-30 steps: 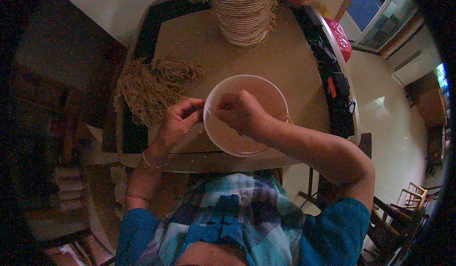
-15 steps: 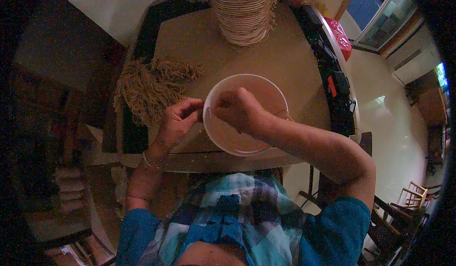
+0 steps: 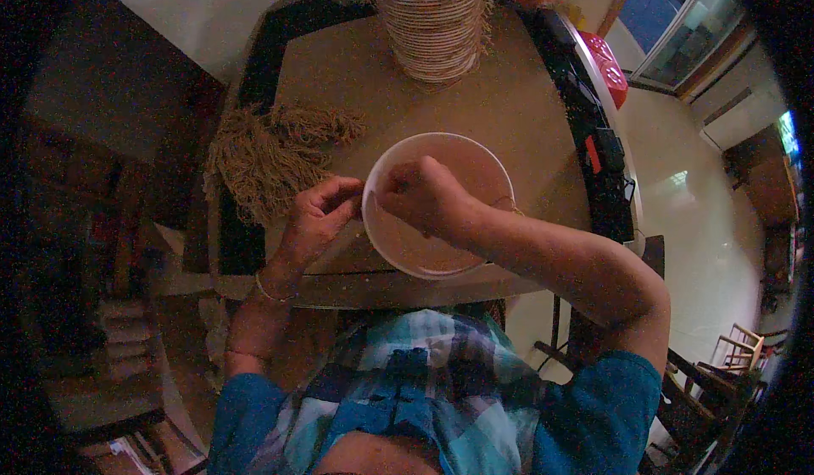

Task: Thread a rubber band through a paper cup and pack a stack of cups into a plastic bag.

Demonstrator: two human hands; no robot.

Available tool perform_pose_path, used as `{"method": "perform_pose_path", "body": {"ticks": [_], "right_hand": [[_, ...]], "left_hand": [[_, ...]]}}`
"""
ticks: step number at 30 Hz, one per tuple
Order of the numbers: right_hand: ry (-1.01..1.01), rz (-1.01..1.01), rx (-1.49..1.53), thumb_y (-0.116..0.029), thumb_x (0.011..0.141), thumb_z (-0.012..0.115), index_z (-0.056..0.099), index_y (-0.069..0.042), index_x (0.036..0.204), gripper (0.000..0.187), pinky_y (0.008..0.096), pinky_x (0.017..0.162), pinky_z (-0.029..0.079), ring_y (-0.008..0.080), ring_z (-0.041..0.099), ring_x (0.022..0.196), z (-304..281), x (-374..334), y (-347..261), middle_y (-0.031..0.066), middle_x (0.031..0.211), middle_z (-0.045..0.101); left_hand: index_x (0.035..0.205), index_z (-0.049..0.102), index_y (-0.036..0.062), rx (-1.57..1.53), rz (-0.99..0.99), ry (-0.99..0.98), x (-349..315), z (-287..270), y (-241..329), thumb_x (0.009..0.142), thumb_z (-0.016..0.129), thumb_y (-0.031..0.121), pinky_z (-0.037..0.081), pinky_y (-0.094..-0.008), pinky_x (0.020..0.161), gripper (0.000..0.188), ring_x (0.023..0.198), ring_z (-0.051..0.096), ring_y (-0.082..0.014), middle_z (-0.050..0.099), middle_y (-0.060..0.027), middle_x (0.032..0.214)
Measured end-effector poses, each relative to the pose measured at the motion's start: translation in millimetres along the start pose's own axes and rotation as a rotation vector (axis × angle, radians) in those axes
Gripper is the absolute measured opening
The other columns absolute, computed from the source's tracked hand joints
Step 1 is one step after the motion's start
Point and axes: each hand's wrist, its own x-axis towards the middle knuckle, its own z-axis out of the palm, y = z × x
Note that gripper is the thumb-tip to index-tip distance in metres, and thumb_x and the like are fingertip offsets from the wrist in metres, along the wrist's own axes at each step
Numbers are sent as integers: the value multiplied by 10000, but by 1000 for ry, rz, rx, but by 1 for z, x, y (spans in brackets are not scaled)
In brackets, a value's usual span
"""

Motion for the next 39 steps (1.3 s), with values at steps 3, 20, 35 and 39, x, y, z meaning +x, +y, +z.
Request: {"method": "perform_pose_path", "body": {"ticks": [3,20,35,39], "right_hand": [[0,-3,-19,-181,871,625,645,-27,879,156,209,390,373,50,485,485,-1,0,-2,-6,680,588],[-22,-46,-40,-191,891,619,654,-12,937,188,210,401,387,58,496,490,-4,3,-7,11,717,609],[-47,-78,2,-168,899,606,660,-5,937,176,216,419,410,67,507,493,-1,4,-9,9,682,593],[-49,-65,49,-162,897,603,659,-4,933,171,219,415,410,70,512,489,-1,4,-6,11,671,585]], "left_hand": [[1141,589,-5,-9,-3,-3,0,0,0,924,528,-14,511,-259,851,225,940,606,-106,648,-51,1032],[1100,610,0,104,35,48,0,5,6,913,581,16,520,-234,804,190,900,615,-88,660,-41,989],[957,626,33,280,95,136,5,8,0,861,652,39,516,-241,726,100,804,614,-64,664,-10,851],[923,608,43,362,132,172,4,10,1,848,654,47,511,-244,708,88,769,607,-61,648,-5,816]]}}
